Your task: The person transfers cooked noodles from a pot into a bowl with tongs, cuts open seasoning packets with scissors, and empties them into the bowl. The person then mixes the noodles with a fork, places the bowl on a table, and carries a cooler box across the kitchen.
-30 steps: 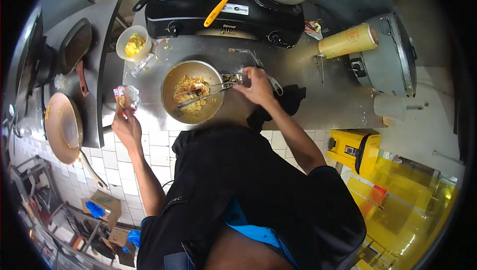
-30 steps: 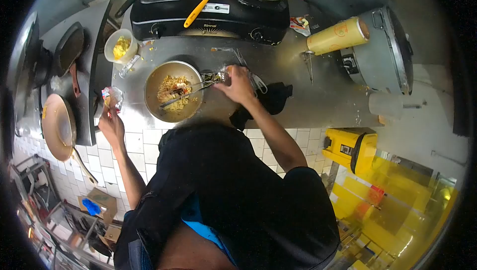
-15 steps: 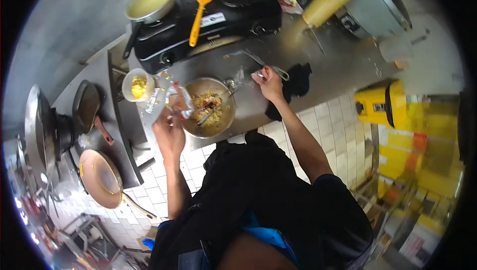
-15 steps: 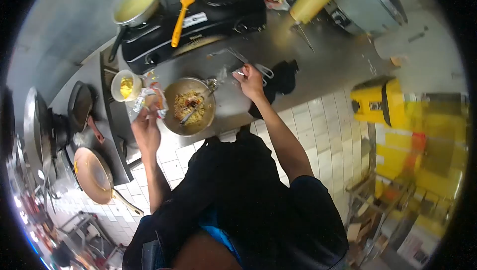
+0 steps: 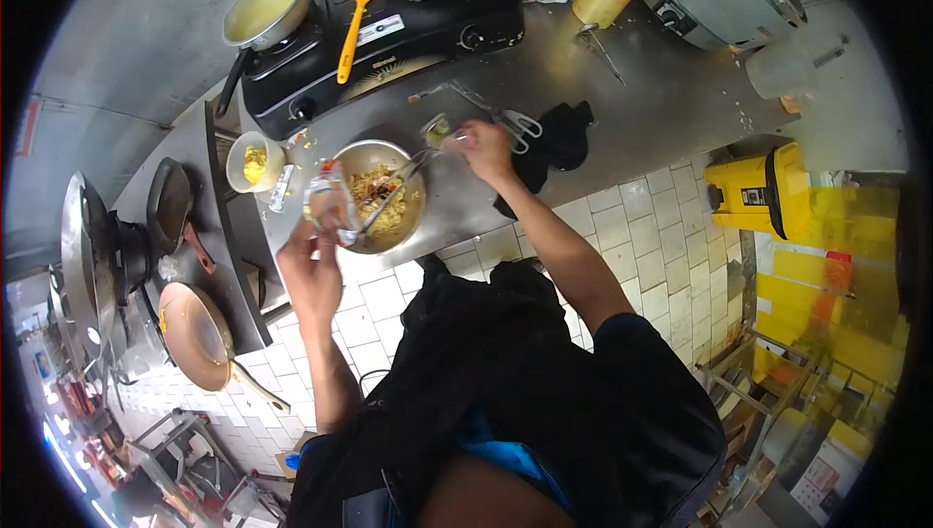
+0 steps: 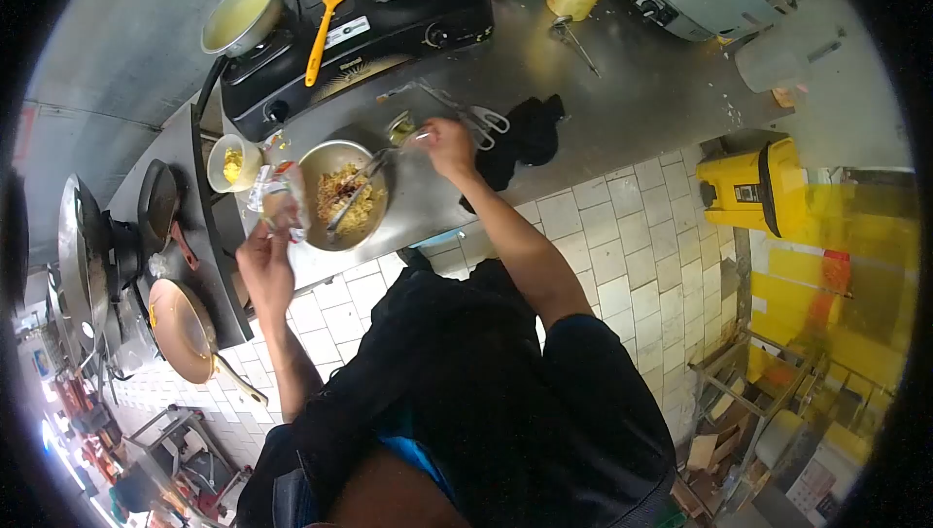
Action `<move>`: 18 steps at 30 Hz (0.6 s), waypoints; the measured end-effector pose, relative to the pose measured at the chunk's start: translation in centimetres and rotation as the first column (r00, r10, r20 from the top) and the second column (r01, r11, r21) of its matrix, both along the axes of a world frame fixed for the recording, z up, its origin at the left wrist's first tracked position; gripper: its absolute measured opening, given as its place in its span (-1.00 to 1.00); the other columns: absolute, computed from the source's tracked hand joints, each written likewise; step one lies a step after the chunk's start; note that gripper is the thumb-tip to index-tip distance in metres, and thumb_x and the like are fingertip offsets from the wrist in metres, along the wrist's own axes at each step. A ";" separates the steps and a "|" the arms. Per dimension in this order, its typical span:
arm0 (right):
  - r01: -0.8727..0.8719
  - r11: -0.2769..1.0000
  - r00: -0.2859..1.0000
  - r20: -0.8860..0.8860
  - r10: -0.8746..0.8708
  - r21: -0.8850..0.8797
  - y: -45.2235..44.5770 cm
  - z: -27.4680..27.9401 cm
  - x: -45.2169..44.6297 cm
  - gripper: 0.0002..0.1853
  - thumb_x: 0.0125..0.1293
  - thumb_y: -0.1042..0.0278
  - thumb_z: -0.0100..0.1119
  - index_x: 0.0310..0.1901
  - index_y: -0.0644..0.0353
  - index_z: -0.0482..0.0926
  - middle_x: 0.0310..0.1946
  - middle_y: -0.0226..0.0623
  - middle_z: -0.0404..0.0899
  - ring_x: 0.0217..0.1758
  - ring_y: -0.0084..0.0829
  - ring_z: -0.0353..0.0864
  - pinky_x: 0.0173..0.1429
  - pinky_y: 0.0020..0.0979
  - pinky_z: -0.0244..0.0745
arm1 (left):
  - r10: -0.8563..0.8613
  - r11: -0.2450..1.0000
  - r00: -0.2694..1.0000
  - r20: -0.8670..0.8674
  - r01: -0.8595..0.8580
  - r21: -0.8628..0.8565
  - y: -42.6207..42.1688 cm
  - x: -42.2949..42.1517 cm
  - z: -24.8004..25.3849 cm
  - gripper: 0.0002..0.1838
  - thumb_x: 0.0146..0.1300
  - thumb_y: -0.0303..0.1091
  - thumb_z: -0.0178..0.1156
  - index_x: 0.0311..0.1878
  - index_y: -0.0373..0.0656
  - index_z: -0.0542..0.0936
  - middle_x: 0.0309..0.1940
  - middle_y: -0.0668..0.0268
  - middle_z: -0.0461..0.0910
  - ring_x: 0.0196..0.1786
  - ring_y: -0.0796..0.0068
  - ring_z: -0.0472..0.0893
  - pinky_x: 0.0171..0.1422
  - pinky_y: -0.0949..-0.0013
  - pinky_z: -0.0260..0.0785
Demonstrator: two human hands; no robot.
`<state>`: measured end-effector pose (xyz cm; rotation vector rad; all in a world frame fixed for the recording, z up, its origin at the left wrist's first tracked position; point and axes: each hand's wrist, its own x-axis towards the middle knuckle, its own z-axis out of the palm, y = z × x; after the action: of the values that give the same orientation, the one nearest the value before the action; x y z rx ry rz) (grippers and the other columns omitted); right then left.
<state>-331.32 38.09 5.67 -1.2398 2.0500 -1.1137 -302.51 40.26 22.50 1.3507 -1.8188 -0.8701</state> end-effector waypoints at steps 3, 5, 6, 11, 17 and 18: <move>0.176 0.899 0.863 0.502 0.054 -0.401 5.0 1.1 -6.4 -0.62 0.12 0.47 0.48 -0.53 0.19 0.34 -0.50 -0.29 0.59 -0.26 -0.50 0.71 -0.25 -0.47 0.58 | -0.093 0.978 0.985 0.144 0.118 -0.173 2.8 -7.6 0.0 -0.67 0.25 -0.58 0.06 0.08 -0.31 0.59 -0.50 -0.10 0.61 -0.44 0.00 0.66 -0.33 0.12 0.44; 0.210 0.863 0.778 0.613 0.137 -0.460 10.8 8.4 -8.4 -0.54 0.14 0.62 0.41 -0.54 0.12 0.20 -0.31 -0.16 0.63 -0.19 -0.43 0.72 -0.13 -0.44 0.66 | -0.120 0.976 0.946 0.301 0.168 -0.141 4.5 -14.3 0.9 -0.55 0.21 -0.62 0.04 0.21 -0.30 0.51 -0.45 -0.17 0.60 -0.41 -0.13 0.63 -0.30 0.09 0.45; 0.144 0.883 0.803 0.574 0.159 -0.446 13.9 11.9 -8.8 -0.54 0.14 0.64 0.40 -0.54 0.12 0.19 -0.26 -0.12 0.62 -0.17 -0.42 0.72 -0.15 -0.41 0.67 | -0.151 0.984 0.929 0.339 0.172 -0.035 5.7 -17.7 1.0 -0.58 0.24 -0.58 0.03 0.19 -0.31 0.51 -0.43 -0.19 0.58 -0.40 -0.17 0.59 -0.30 0.06 0.41; -0.005 0.895 0.998 -0.063 -0.026 -0.447 22.9 12.8 -16.7 -0.70 -0.08 0.78 0.12 -0.24 0.34 0.54 -0.29 -0.10 0.58 -0.28 -0.13 0.65 -0.17 -0.35 0.56 | -0.521 0.823 0.797 0.306 0.564 -0.066 11.9 -33.0 -0.8 -0.44 0.16 -0.66 0.02 0.30 -0.38 0.39 -0.37 -0.20 0.60 -0.31 -0.17 0.63 -0.27 0.03 0.45; 0.464 0.821 0.880 0.067 -0.471 -0.333 33.4 11.9 -29.6 -0.83 -0.04 0.67 0.27 -0.37 0.28 0.54 -0.39 -0.18 0.57 -0.39 -0.29 0.60 -0.28 -0.33 0.48 | -0.726 0.603 0.614 0.309 0.785 -0.143 19.2 -49.2 -3.1 -0.44 0.16 -0.59 0.06 0.30 -0.30 0.42 -0.42 -0.12 0.60 -0.38 -0.10 0.65 -0.29 0.01 0.45; 0.609 0.762 0.792 0.113 -0.601 -0.219 34.5 11.8 -31.5 -0.84 -0.03 0.68 0.28 -0.42 0.28 0.51 -0.37 -0.20 0.58 -0.38 -0.36 0.59 -0.29 -0.36 0.47 | -0.701 0.592 0.597 0.390 0.792 -0.149 19.0 -51.5 -3.6 -0.45 0.16 -0.57 0.08 0.29 -0.28 0.44 -0.42 -0.11 0.61 -0.37 -0.11 0.65 -0.29 0.01 0.45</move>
<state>-362.77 72.62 17.44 -0.6291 2.4172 -1.7078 -353.98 59.22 18.93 0.4500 -2.7175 -0.7447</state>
